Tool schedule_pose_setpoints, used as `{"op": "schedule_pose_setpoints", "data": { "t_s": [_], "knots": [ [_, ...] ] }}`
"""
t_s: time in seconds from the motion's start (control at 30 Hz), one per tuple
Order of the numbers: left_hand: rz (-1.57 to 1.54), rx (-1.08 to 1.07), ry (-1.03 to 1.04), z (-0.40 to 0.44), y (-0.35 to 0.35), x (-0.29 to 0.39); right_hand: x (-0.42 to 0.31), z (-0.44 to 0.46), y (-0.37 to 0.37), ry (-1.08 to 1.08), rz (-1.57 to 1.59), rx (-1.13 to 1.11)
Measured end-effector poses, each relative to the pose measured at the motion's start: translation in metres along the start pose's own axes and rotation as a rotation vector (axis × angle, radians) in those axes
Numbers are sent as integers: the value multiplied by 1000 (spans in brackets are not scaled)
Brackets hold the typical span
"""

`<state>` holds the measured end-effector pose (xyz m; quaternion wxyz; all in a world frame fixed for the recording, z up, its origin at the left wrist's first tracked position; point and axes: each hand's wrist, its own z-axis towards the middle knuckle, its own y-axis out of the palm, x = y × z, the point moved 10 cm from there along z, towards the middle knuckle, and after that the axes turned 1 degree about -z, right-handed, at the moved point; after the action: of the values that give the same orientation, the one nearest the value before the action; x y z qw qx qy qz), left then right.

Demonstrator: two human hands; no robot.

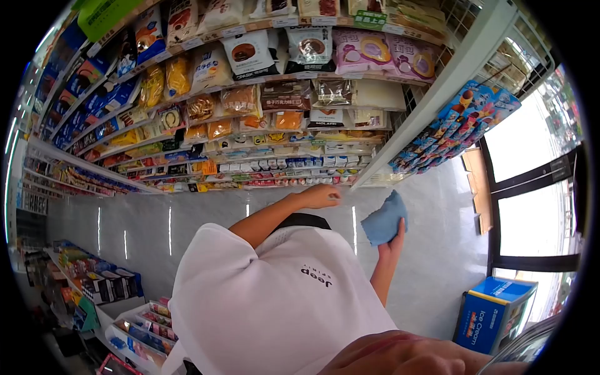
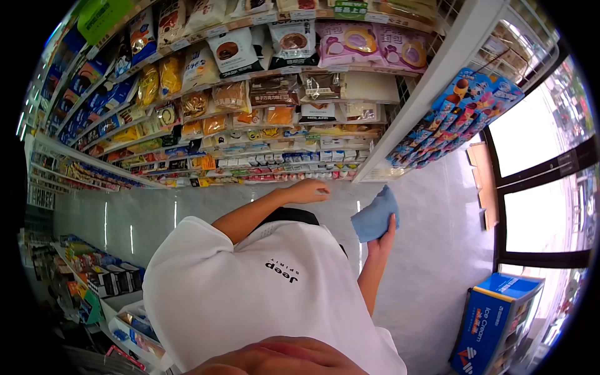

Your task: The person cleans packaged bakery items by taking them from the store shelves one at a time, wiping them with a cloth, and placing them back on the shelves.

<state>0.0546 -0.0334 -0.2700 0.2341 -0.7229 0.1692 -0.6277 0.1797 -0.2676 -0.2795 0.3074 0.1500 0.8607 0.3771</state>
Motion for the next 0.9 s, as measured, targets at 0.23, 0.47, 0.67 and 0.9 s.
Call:
{"op": "schedule_pose_setpoints", "data": {
  "t_s": [0.23,0.47,0.67,0.9],
  "knots": [
    [-386,252,-374,-132,-3,-130,36,7,16,27,-308,-1],
    [-507,184,-432,-158,-46,-122,141,-9,100,185,-386,-109],
    [-797,548,-304,-198,-108,-111,247,-31,183,255,-619,-308],
    [-882,605,-240,-258,-179,-81,317,-65,227,109,-675,-259]
  ]
}}
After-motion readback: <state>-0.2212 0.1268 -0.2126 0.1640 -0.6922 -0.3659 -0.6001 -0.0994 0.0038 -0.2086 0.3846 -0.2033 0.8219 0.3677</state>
